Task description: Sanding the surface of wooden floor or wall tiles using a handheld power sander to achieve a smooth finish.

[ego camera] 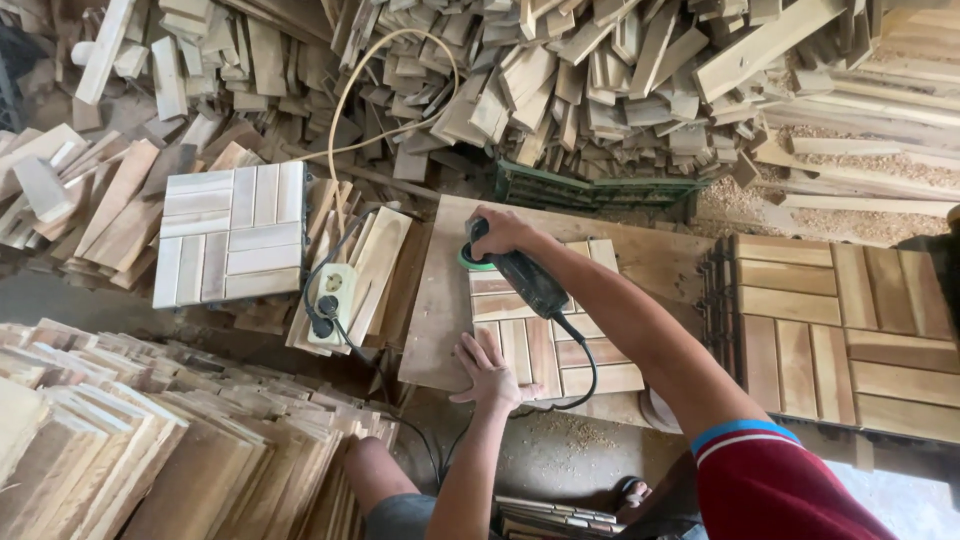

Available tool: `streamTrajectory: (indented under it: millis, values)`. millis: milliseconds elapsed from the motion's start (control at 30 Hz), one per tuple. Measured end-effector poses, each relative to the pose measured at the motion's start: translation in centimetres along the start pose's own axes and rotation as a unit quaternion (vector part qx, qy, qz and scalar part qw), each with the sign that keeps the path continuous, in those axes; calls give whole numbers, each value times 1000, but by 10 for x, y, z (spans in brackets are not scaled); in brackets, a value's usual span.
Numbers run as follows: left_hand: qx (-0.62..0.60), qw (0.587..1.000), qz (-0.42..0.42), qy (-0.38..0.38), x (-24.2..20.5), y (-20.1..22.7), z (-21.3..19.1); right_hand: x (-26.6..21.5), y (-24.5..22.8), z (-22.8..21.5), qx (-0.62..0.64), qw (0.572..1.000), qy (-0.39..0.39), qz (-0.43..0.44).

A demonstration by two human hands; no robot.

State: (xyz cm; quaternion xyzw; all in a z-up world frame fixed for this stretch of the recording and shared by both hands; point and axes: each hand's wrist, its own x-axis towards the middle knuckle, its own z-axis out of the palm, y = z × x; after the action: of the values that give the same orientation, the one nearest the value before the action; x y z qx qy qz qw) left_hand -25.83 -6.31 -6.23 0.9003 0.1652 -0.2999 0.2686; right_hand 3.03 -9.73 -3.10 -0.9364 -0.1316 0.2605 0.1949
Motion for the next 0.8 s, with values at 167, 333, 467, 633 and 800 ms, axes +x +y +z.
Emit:
streamTrajectory:
  millis: [167,333,467,633,800]
  values:
    - [6,1000,-7,-5,-4,3,-5,8,10,-5,14,1000,-19,-5]
    - [5,1000,-12,-14,-4,2,-5,-10,15,-18,12,999,-29,6]
    - [6,1000,-15,-18,-3,3,-5,-21,26,-31,16,999,-39,17]
    - [3,999,-25,-31,-4,5,-7,-27,51,-44,48,997,-41,46]
    - [10,999,-29,-28,-8,8,-8,-30,84,-55,61,995,-46,67]
